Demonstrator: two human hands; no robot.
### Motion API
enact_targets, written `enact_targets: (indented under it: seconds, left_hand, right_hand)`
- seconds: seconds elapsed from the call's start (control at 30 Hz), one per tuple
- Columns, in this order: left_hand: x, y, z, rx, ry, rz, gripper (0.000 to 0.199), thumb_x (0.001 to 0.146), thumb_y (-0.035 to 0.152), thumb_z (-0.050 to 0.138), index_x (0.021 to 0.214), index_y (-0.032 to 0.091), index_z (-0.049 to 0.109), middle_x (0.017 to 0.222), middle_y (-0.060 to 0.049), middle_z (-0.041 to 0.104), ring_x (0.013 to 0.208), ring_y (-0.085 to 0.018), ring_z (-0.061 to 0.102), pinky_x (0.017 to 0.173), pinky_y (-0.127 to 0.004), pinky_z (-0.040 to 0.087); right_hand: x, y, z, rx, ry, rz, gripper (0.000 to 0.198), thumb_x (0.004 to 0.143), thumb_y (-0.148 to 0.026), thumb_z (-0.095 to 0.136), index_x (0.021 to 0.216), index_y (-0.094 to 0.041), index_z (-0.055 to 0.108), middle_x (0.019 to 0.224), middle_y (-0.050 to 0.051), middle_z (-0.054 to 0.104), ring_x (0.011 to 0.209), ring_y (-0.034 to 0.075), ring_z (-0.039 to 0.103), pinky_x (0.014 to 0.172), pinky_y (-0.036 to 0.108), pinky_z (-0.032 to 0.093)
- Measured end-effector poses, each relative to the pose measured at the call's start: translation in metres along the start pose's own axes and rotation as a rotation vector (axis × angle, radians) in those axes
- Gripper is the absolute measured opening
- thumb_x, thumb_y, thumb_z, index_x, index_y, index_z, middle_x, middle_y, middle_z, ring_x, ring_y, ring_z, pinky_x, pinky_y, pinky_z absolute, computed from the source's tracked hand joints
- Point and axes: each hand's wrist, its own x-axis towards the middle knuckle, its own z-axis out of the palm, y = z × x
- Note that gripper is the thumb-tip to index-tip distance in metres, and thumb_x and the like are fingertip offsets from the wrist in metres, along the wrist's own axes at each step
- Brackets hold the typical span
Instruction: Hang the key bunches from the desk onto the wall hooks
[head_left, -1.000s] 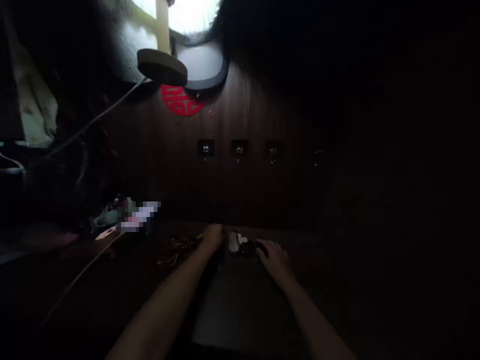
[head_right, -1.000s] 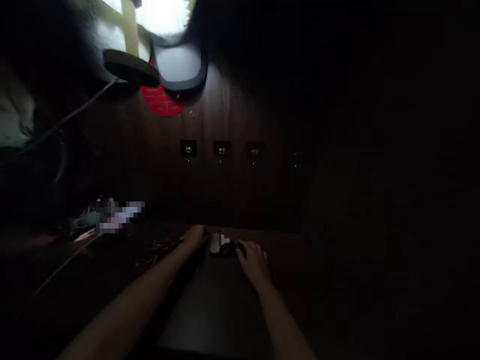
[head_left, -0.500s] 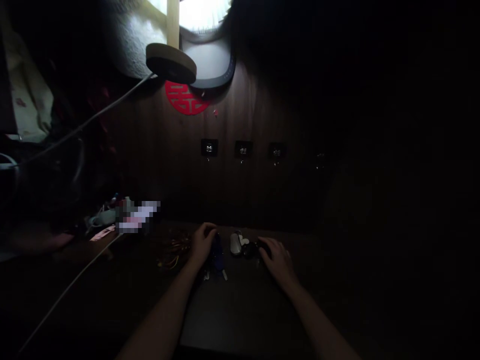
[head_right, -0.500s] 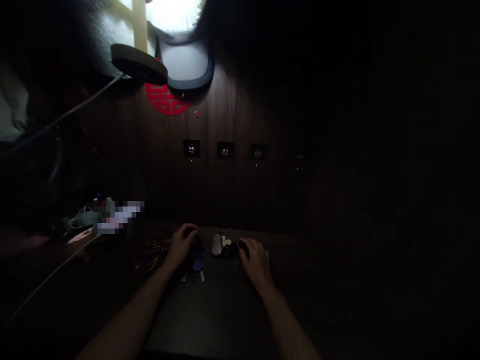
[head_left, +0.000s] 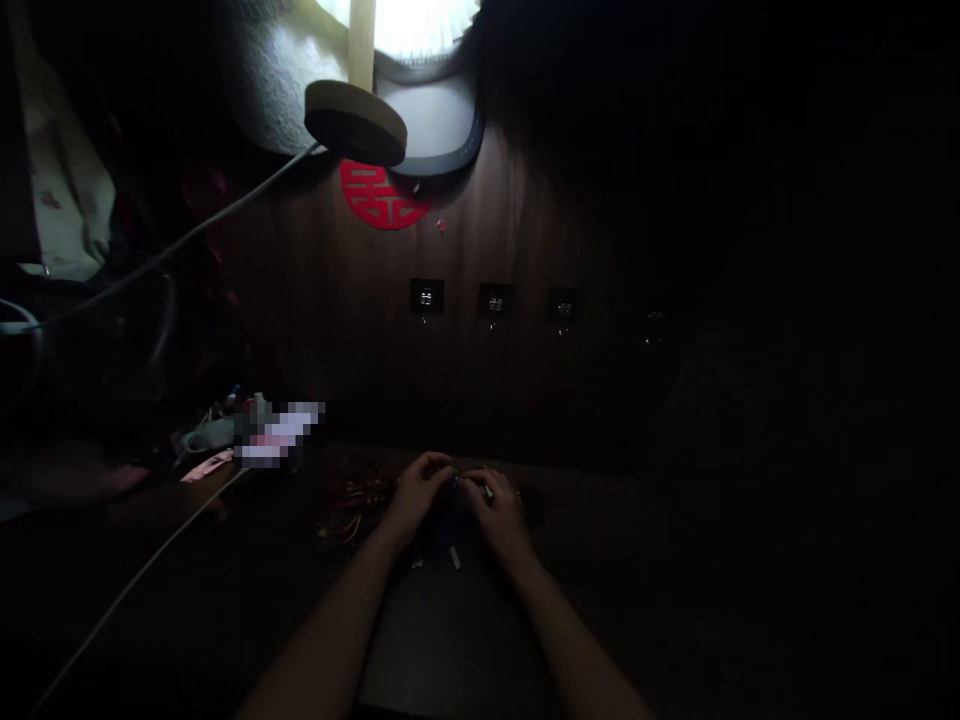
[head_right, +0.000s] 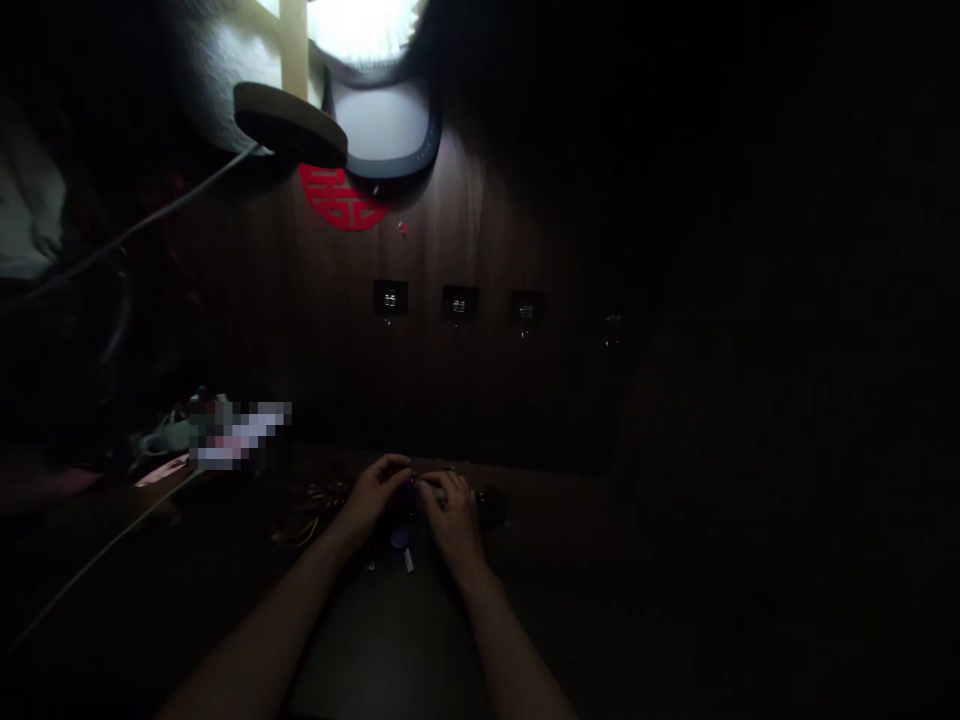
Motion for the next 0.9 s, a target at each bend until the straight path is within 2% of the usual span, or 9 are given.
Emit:
enact_targets:
  seconds: [0.2, 0.37, 0.5, 0.67, 0.8, 0.9]
  left_hand:
    - [-0.002, 0.005, 0.003, 0.238, -0.051, 0.140, 0.010, 0.066, 0.021, 0.060, 0.075, 0.018, 0.061, 0.076, 0.001, 0.063, 0.079, -0.014, 0.058, 0.075, -0.025, 0.043]
    - [-0.007, 0.005, 0.005, 0.355, -0.088, 0.208, 0.008, 0.069, 0.018, 0.055, 0.076, 0.019, 0.060, 0.076, 0.002, 0.063, 0.075, -0.013, 0.058, 0.072, -0.024, 0.044]
    - [-0.012, 0.009, 0.007, 0.428, -0.095, 0.242, 0.010, 0.070, 0.017, 0.054, 0.076, 0.020, 0.061, 0.076, 0.002, 0.064, 0.076, -0.014, 0.058, 0.073, -0.024, 0.044]
    - [-0.013, 0.013, 0.010, 0.365, -0.047, 0.190, 0.010, 0.070, 0.021, 0.057, 0.077, 0.021, 0.063, 0.080, 0.000, 0.066, 0.079, -0.016, 0.059, 0.076, -0.025, 0.045]
    - [-0.014, 0.013, 0.015, 0.256, -0.144, 0.072, 0.015, 0.070, 0.030, 0.059, 0.080, 0.021, 0.066, 0.083, -0.001, 0.067, 0.079, -0.017, 0.060, 0.067, -0.024, 0.046]
    - [-0.015, 0.014, 0.018, 0.225, -0.146, 0.076, 0.016, 0.068, 0.033, 0.063, 0.076, 0.020, 0.066, 0.080, -0.001, 0.068, 0.079, -0.017, 0.059, 0.069, -0.024, 0.046]
  right_hand:
    - [-0.007, 0.010, 0.002, 0.017, -0.033, -0.054, 0.015, 0.081, -0.032, 0.051, 0.081, -0.022, 0.063, 0.088, 0.004, 0.065, 0.088, 0.019, 0.057, 0.084, 0.034, 0.039]
    - [-0.010, 0.016, 0.006, -0.011, -0.006, -0.028, 0.012, 0.076, -0.029, 0.055, 0.079, -0.022, 0.064, 0.088, 0.005, 0.065, 0.089, 0.020, 0.057, 0.082, 0.033, 0.040]
    - [-0.009, 0.020, 0.008, -0.055, 0.002, -0.026, 0.014, 0.075, -0.022, 0.050, 0.076, -0.021, 0.064, 0.081, 0.005, 0.065, 0.083, 0.019, 0.057, 0.077, 0.032, 0.041]
    - [-0.007, 0.019, 0.002, -0.066, 0.066, -0.001, 0.018, 0.080, -0.028, 0.048, 0.069, -0.020, 0.060, 0.074, 0.003, 0.063, 0.075, 0.018, 0.057, 0.072, 0.031, 0.041]
    - [-0.008, 0.013, -0.004, -0.079, 0.125, -0.068, 0.019, 0.083, -0.030, 0.045, 0.073, -0.021, 0.058, 0.076, 0.004, 0.062, 0.076, 0.018, 0.056, 0.072, 0.030, 0.041]
    - [-0.008, 0.009, -0.006, -0.071, 0.147, -0.113, 0.018, 0.086, -0.029, 0.044, 0.078, -0.021, 0.057, 0.079, 0.004, 0.061, 0.080, 0.017, 0.054, 0.074, 0.030, 0.040]
